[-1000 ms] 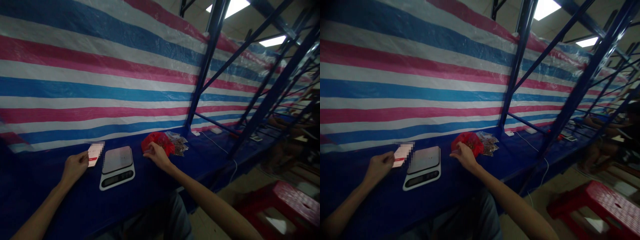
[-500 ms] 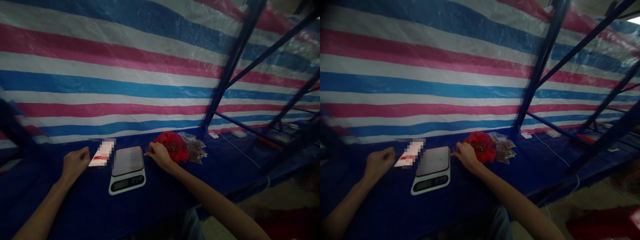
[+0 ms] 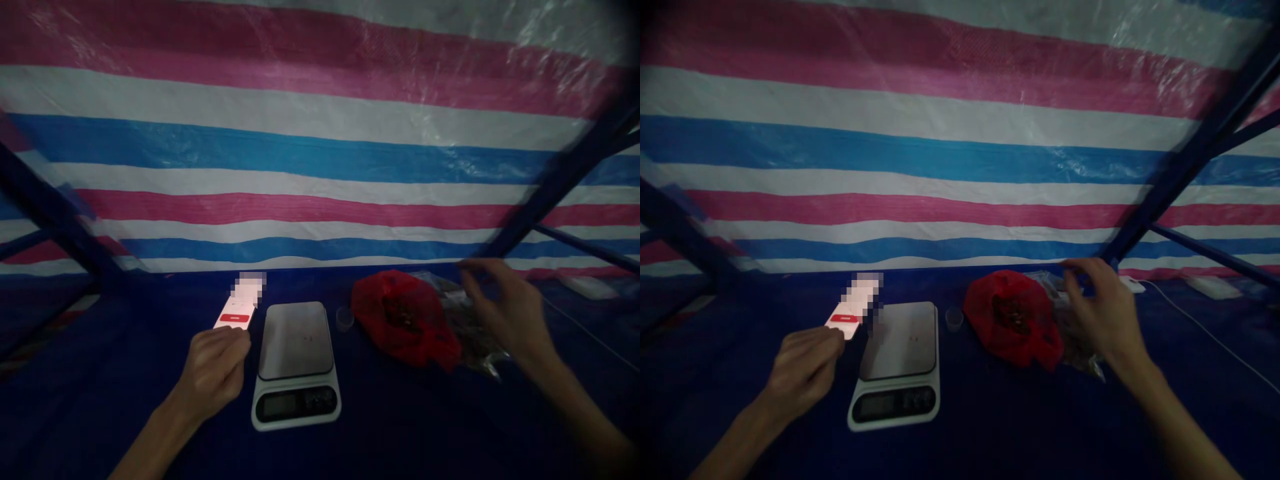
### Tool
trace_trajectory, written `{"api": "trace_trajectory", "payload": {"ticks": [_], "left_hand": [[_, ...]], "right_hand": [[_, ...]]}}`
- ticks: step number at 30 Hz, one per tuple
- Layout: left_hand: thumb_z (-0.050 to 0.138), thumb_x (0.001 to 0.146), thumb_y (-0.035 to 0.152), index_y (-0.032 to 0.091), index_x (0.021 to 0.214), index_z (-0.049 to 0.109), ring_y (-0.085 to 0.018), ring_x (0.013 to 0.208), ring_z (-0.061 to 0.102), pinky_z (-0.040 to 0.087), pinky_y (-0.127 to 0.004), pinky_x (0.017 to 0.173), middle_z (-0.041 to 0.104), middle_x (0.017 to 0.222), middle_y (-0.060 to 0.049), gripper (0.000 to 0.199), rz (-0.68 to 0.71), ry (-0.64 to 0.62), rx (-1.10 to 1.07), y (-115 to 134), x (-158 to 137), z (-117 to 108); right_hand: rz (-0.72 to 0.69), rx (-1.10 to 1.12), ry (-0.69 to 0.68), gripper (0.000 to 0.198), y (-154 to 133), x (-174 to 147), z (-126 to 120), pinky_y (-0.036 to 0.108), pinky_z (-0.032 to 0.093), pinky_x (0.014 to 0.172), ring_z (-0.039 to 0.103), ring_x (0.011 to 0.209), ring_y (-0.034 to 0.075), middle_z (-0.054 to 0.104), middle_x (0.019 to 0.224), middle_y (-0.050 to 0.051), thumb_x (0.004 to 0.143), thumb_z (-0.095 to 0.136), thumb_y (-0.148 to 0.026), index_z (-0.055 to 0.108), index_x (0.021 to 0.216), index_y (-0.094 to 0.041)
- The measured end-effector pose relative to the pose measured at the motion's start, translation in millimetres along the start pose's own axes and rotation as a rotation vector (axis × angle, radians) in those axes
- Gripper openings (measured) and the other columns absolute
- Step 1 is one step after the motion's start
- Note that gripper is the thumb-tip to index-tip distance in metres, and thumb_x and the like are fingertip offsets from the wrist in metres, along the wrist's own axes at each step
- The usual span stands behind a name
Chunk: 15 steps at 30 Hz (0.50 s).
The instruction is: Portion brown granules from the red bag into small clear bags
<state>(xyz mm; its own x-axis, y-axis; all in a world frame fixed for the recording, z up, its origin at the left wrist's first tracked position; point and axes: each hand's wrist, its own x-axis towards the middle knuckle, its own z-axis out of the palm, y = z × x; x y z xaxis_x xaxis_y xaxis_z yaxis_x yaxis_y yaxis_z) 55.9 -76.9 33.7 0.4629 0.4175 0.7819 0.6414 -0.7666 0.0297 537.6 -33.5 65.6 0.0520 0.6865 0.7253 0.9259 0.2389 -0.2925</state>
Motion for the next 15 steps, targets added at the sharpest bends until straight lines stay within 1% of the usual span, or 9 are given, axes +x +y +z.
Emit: {"api": "trace_trajectory", "payload": {"ticks": [1, 2, 3, 4, 6, 7, 9, 12, 15], "left_hand": [[0.044, 0.08, -0.003, 0.018, 0.064, 0.049, -0.01, 0.051, 0.052, 0.039, -0.025, 0.052, 0.054, 0.057, 0.001, 0.027, 0.033, -0.001, 0.005, 3, 0, 0], [0.044, 0.08, -0.003, 0.018, 0.069, 0.052, -0.011, 0.055, 0.057, 0.044, -0.025, 0.056, 0.06, 0.061, -0.001, 0.025, 0.06, 0.0, 0.02, 4, 0, 0], [0.045, 0.08, -0.002, 0.018, 0.074, 0.054, -0.012, 0.06, 0.062, 0.048, -0.026, 0.061, 0.065, 0.067, -0.002, 0.023, 0.083, 0.001, 0.04, 5, 0, -1], [0.045, 0.08, -0.001, 0.018, 0.079, 0.056, -0.013, 0.064, 0.065, 0.051, -0.027, 0.065, 0.068, 0.071, -0.003, 0.022, 0.102, 0.003, 0.058, 4, -1, -3], [0.044, 0.08, -0.001, 0.019, 0.085, 0.056, -0.014, 0.066, 0.067, 0.054, -0.028, 0.068, 0.07, 0.074, -0.003, 0.023, 0.108, -0.003, 0.093, 2, -1, -6], [0.043, 0.08, -0.001, 0.019, 0.085, 0.055, -0.014, 0.065, 0.067, 0.054, -0.027, 0.067, 0.069, 0.072, -0.002, 0.023, 0.101, -0.01, 0.101, 1, 0, -8], [0.042, 0.078, -0.002, 0.021, 0.081, 0.051, -0.012, 0.058, 0.064, 0.052, -0.025, 0.059, 0.066, 0.066, 0.0, 0.025, 0.075, -0.035, 0.091, -1, 3, -10], [0.041, 0.076, -0.004, 0.023, 0.078, 0.048, -0.012, 0.051, 0.061, 0.049, -0.024, 0.051, 0.063, 0.059, 0.002, 0.028, 0.056, -0.051, 0.067, -1, 7, -10], [0.043, 0.074, -0.001, 0.024, 0.081, 0.053, -0.013, 0.054, 0.065, 0.054, -0.026, 0.055, 0.068, 0.062, 0.001, 0.028, 0.054, -0.052, 0.087, -1, 8, -6]], "right_hand": [[0.066, -0.006, -0.084, 0.031, 29, 2, -2, 0.047, 0.054, 0.081, 0.068, 0.082, 0.031, 0.072, 0.096, 0.013, 0.09, 0.056, -0.049, 0.069, 0.103, -0.024], [0.093, 0.014, -0.198, 0.037, 57, 1, -2, 0.047, 0.054, 0.075, 0.069, 0.077, 0.033, 0.073, 0.092, 0.014, 0.085, 0.06, -0.056, 0.07, 0.1, -0.024], [0.096, 0.031, -0.292, 0.043, 81, -2, 0, 0.048, 0.054, 0.075, 0.069, 0.08, 0.035, 0.074, 0.095, 0.016, 0.078, 0.066, -0.06, 0.071, 0.101, -0.025], [0.088, 0.041, -0.355, 0.049, 102, -7, 4, 0.049, 0.055, 0.079, 0.07, 0.089, 0.038, 0.074, 0.105, 0.018, 0.072, 0.071, -0.061, 0.072, 0.105, -0.025], [0.101, 0.046, -0.381, 0.054, 129, -21, 13, 0.05, 0.055, 0.081, 0.069, 0.099, 0.041, 0.073, 0.114, 0.02, 0.069, 0.074, -0.06, 0.072, 0.111, -0.026], [0.116, 0.054, -0.399, 0.052, 136, -28, 18, 0.049, 0.056, 0.081, 0.07, 0.099, 0.041, 0.073, 0.114, 0.019, 0.071, 0.074, -0.058, 0.072, 0.113, -0.026], [0.143, 0.083, -0.449, 0.045, 139, -38, 24, 0.049, 0.057, 0.084, 0.071, 0.099, 0.039, 0.074, 0.113, 0.015, 0.076, 0.07, -0.055, 0.073, 0.112, -0.029], [0.154, 0.098, -0.498, 0.032, 137, -42, 27, 0.049, 0.054, 0.09, 0.07, 0.1, 0.035, 0.073, 0.112, 0.014, 0.083, 0.065, -0.053, 0.076, 0.103, -0.031], [0.148, 0.082, -0.432, 0.029, 138, -40, 29, 0.049, 0.054, 0.082, 0.071, 0.09, 0.033, 0.073, 0.103, 0.017, 0.083, 0.065, -0.053, 0.077, 0.09, -0.028]]}}
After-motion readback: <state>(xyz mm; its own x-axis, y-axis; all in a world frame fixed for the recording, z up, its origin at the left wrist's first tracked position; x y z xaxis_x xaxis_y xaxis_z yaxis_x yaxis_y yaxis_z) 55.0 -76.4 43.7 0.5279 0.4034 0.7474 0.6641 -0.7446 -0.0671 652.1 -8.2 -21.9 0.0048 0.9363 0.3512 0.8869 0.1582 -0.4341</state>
